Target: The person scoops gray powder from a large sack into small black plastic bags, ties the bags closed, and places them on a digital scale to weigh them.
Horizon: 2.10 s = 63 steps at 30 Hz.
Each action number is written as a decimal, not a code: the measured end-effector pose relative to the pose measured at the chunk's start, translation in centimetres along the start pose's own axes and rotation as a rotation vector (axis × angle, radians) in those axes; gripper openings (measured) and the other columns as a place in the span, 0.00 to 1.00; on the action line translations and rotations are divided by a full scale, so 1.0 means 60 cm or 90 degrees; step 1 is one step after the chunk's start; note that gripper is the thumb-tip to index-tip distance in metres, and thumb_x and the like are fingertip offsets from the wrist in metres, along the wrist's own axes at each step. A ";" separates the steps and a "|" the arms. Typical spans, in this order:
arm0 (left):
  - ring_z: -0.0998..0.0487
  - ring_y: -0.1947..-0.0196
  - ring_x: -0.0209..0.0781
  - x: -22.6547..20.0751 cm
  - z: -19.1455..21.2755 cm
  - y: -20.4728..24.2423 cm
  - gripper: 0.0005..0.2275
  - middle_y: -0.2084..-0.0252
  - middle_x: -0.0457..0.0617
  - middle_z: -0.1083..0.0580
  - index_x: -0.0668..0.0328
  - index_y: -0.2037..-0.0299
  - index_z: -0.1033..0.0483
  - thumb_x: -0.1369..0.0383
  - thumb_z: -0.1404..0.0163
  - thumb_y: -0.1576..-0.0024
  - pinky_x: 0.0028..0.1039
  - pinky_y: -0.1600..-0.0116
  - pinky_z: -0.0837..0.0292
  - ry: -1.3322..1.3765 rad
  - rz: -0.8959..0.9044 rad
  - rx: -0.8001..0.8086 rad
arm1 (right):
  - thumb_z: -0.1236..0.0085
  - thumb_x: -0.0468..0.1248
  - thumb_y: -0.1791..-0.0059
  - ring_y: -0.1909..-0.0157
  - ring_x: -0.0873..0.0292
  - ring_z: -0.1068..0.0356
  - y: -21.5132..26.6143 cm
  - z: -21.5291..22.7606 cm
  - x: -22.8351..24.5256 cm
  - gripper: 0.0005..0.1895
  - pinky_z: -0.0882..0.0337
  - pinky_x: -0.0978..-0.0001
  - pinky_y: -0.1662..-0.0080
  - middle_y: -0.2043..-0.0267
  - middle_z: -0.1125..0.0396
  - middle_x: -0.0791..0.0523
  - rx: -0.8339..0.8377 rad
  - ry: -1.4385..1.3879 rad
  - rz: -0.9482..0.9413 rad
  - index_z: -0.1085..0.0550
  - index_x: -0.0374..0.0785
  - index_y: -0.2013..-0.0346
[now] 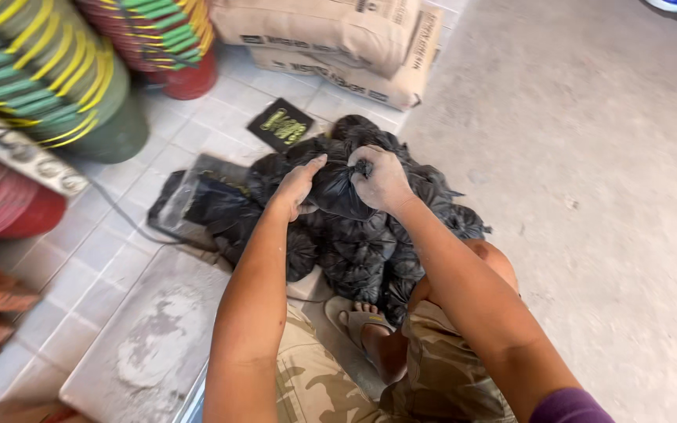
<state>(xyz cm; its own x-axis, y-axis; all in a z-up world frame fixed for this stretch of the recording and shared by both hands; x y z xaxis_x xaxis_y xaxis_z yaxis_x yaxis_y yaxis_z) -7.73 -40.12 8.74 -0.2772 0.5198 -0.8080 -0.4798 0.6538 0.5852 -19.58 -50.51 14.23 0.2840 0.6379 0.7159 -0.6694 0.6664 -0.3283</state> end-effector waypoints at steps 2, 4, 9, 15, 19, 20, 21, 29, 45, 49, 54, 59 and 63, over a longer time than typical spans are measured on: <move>0.36 0.44 0.55 -0.004 -0.049 -0.026 0.35 0.38 0.61 0.44 0.63 0.39 0.46 0.47 0.52 0.51 0.41 0.56 0.28 -0.016 0.001 0.036 | 0.49 0.29 0.67 0.59 0.47 0.32 0.008 0.031 -0.039 0.12 0.32 0.58 0.57 0.67 0.34 0.55 -0.010 0.028 -0.049 0.29 0.44 0.70; 0.38 0.42 0.57 -0.001 -0.096 -0.054 0.36 0.38 0.62 0.45 0.64 0.39 0.46 0.47 0.52 0.52 0.42 0.56 0.28 -0.031 0.004 0.068 | 0.49 0.29 0.66 0.57 0.47 0.32 0.017 0.064 -0.063 0.12 0.32 0.57 0.55 0.65 0.34 0.55 -0.017 0.052 -0.096 0.28 0.44 0.69; 0.38 0.42 0.56 0.006 -0.202 -0.129 0.35 0.38 0.60 0.44 0.62 0.40 0.44 0.45 0.55 0.51 0.49 0.54 0.31 -0.045 -0.017 0.134 | 0.51 0.32 0.63 0.57 0.45 0.32 0.033 0.120 -0.149 0.10 0.32 0.53 0.56 0.65 0.34 0.56 -0.039 0.126 -0.247 0.28 0.48 0.70; 0.42 0.41 0.60 0.049 -0.300 -0.256 0.33 0.39 0.63 0.44 0.59 0.42 0.39 0.42 0.55 0.49 0.51 0.50 0.35 -0.055 -0.086 0.162 | 0.54 0.34 0.59 0.56 0.46 0.32 0.067 0.115 -0.257 0.21 0.31 0.54 0.56 0.57 0.33 0.46 -0.022 0.129 -0.418 0.31 0.37 0.51; 0.44 0.39 0.59 0.015 -0.320 -0.159 0.31 0.39 0.62 0.43 0.59 0.42 0.38 0.44 0.58 0.47 0.49 0.44 0.41 -0.086 -0.113 0.194 | 0.52 0.39 0.58 0.53 0.44 0.34 0.107 0.052 -0.359 0.19 0.31 0.50 0.55 0.59 0.33 0.45 0.021 0.088 -0.571 0.31 0.36 0.55; 0.46 0.38 0.58 0.018 -0.330 -0.145 0.33 0.38 0.61 0.44 0.59 0.41 0.40 0.42 0.58 0.49 0.50 0.43 0.42 -0.116 -0.094 0.216 | 0.52 0.39 0.59 0.54 0.44 0.33 0.117 0.037 -0.376 0.16 0.31 0.50 0.56 0.61 0.33 0.46 0.037 0.086 -0.575 0.30 0.36 0.58; 0.47 0.37 0.56 0.021 -0.339 -0.130 0.35 0.37 0.60 0.45 0.60 0.40 0.41 0.40 0.58 0.51 0.50 0.42 0.43 -0.146 -0.075 0.238 | 0.51 0.38 0.59 0.55 0.44 0.33 0.127 0.022 -0.392 0.14 0.31 0.50 0.57 0.64 0.32 0.47 0.052 0.085 -0.579 0.28 0.37 0.61; 0.52 0.35 0.58 0.003 -0.338 -0.073 0.35 0.37 0.63 0.47 0.65 0.37 0.49 0.46 0.61 0.48 0.50 0.36 0.56 -0.266 -0.083 0.305 | 0.49 0.44 0.60 0.51 0.46 0.35 0.113 0.058 -0.307 0.18 0.33 0.53 0.52 0.59 0.33 0.49 0.170 0.178 -0.567 0.30 0.40 0.59; 0.44 0.38 0.56 -0.078 -0.246 -0.071 0.28 0.37 0.56 0.45 0.50 0.37 0.48 0.47 0.66 0.45 0.43 0.40 0.40 -0.481 -0.585 -0.016 | 0.50 0.57 0.61 0.39 0.42 0.50 0.057 0.101 -0.199 0.40 0.47 0.54 0.40 0.44 0.49 0.46 -0.036 0.179 -0.396 0.45 0.45 0.39; 0.52 0.34 0.55 -0.098 -0.194 -0.034 0.29 0.33 0.53 0.52 0.48 0.35 0.53 0.47 0.67 0.45 0.43 0.41 0.39 -0.537 -0.582 -0.045 | 0.48 0.54 0.60 0.38 0.41 0.54 0.039 0.095 -0.153 0.41 0.49 0.49 0.39 0.41 0.54 0.44 -0.011 0.118 -0.380 0.48 0.43 0.38; 0.58 0.32 0.50 -0.059 -0.120 -0.054 0.33 0.31 0.48 0.59 0.44 0.34 0.58 0.42 0.69 0.47 0.44 0.45 0.35 -0.654 -0.493 -0.105 | 0.45 0.59 0.62 0.36 0.42 0.56 0.024 0.023 -0.156 0.45 0.46 0.45 0.41 0.40 0.56 0.48 0.030 0.136 -0.337 0.49 0.48 0.37; 0.59 0.32 0.50 -0.043 -0.002 -0.022 0.32 0.32 0.50 0.58 0.45 0.34 0.59 0.42 0.71 0.46 0.42 0.45 0.35 -0.615 -0.415 -0.158 | 0.45 0.56 0.59 0.37 0.43 0.54 -0.013 -0.070 -0.079 0.40 0.45 0.47 0.42 0.41 0.54 0.49 0.065 0.134 -0.206 0.47 0.47 0.38; 0.59 0.32 0.49 0.019 0.095 -0.031 0.33 0.31 0.48 0.60 0.41 0.34 0.60 0.40 0.71 0.48 0.41 0.43 0.36 -0.619 -0.299 -0.190 | 0.40 0.56 0.63 0.41 0.45 0.48 -0.022 -0.183 -0.059 0.41 0.44 0.51 0.42 0.45 0.49 0.51 0.096 0.153 -0.123 0.44 0.49 0.40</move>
<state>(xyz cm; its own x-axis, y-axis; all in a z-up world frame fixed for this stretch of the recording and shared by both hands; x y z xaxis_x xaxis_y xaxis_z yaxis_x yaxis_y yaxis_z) -2.40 -37.63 7.11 0.6897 0.5497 -0.4714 -0.5823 0.8079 0.0902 -12.17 -49.41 5.38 0.5574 0.5898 0.5842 -0.6765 0.7307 -0.0922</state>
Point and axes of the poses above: each hand's wrist, its own y-axis away from the middle knuckle, its own z-axis out of the back of the hand, x = y × z, the point moved 8 cm from there along -y, towards the middle knuckle
